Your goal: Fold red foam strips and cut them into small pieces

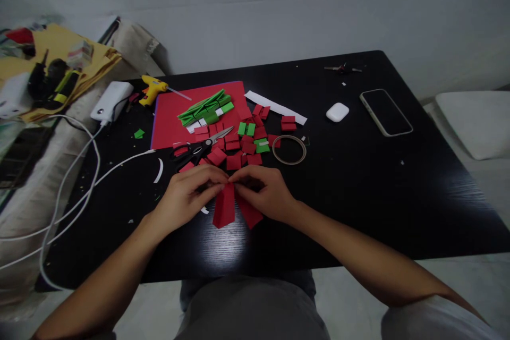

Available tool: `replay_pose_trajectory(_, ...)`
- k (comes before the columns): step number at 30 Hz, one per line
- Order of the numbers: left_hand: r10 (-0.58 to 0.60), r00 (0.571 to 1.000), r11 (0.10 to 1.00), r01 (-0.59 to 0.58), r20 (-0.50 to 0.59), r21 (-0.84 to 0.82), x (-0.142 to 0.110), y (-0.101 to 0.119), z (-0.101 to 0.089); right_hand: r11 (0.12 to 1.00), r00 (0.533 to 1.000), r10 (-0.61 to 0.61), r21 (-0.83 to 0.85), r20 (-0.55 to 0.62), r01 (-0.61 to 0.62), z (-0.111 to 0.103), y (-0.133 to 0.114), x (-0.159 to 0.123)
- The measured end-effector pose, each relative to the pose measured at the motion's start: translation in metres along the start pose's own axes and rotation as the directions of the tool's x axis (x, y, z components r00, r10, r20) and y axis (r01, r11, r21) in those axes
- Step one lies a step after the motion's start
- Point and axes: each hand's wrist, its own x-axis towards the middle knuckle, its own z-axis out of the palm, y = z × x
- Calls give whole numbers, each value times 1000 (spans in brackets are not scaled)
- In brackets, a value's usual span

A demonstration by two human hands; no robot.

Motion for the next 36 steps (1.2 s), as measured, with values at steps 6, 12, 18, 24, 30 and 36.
replay_pose_trajectory(6,18,1000,1000,-18,-14,10,-2,1,0,999,999,-36,-5,14,36,-2,-1,-1)
replay_pose_trajectory(12,23,999,1000,-23,-25,-6,0,2,0,998,998,-61,-13,-4,61,-2,1,0)
replay_pose_trajectory(18,-45,998,998,43,-40,-48,0,2,1,994,994,-105,-24,-4,105,-2,3,1)
replay_pose_trajectory(24,-171,984,974,161,-48,-161,-2,0,3,995,995,-98,-20,26,99,-2,3,-1)
replay_pose_trajectory(30,-201,980,963,198,0,-182,-2,-1,2,977,967,-196,-52,161,207,-8,-4,2)
replay_pose_trajectory(36,-123,989,986,131,83,-102,0,1,-1,897,875,-380,-114,300,428,-17,-7,7)
